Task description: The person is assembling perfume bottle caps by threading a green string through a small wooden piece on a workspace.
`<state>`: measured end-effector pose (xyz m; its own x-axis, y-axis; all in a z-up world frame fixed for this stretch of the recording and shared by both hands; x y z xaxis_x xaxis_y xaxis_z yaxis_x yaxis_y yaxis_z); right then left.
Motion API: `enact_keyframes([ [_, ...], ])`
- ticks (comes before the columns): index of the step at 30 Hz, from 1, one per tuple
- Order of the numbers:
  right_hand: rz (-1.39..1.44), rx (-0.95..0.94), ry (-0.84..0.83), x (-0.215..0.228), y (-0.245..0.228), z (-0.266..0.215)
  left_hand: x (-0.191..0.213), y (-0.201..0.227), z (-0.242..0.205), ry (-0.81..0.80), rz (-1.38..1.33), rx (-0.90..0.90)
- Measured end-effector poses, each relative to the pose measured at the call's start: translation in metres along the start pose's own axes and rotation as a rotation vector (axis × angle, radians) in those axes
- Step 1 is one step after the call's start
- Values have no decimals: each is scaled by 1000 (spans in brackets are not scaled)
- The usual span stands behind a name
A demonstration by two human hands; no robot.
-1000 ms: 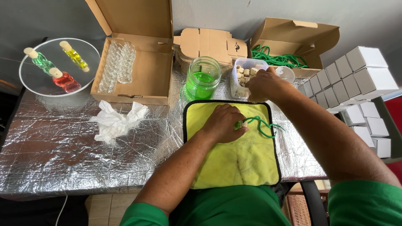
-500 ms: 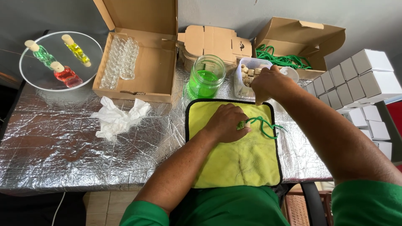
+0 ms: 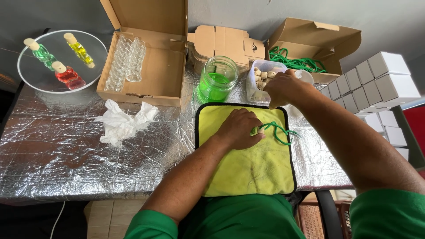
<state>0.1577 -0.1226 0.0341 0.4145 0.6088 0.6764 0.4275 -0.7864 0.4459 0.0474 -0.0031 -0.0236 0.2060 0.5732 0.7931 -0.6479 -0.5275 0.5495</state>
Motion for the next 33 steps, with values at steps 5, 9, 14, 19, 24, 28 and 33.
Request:
enact_keyframes([
  [5,55,-20,49,-8,5,11,1,0,0,11,2,-3],
  [9,98,-20,53,-4,2,2,6,3,-1,28,2,-9],
  [14,272,-4,94,20,-1,-29,10,6,0,61,-2,-30],
  [19,343,-9,204,-1,18,-16,12,6,0,121,0,-33],
  [24,510,6,229,-4,27,-22,8,1,3,175,34,-17],
  [28,461,-7,267,-7,35,-22,12,1,2,206,33,-1],
  [33,477,26,346,-15,44,-25,12,0,2,226,43,-3],
])
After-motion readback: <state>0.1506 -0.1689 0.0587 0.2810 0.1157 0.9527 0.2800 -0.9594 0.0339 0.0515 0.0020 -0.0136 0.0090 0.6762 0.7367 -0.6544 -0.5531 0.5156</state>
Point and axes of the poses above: each hand's wrist, its own z-axis towards the middle knuckle, its own x-axis out of the back of the hand, y = z × x, the point moved 6 cm from there along z, towards the middle knuckle, and after that the axes turned 4 degrees about z, right-handed, at the moved point
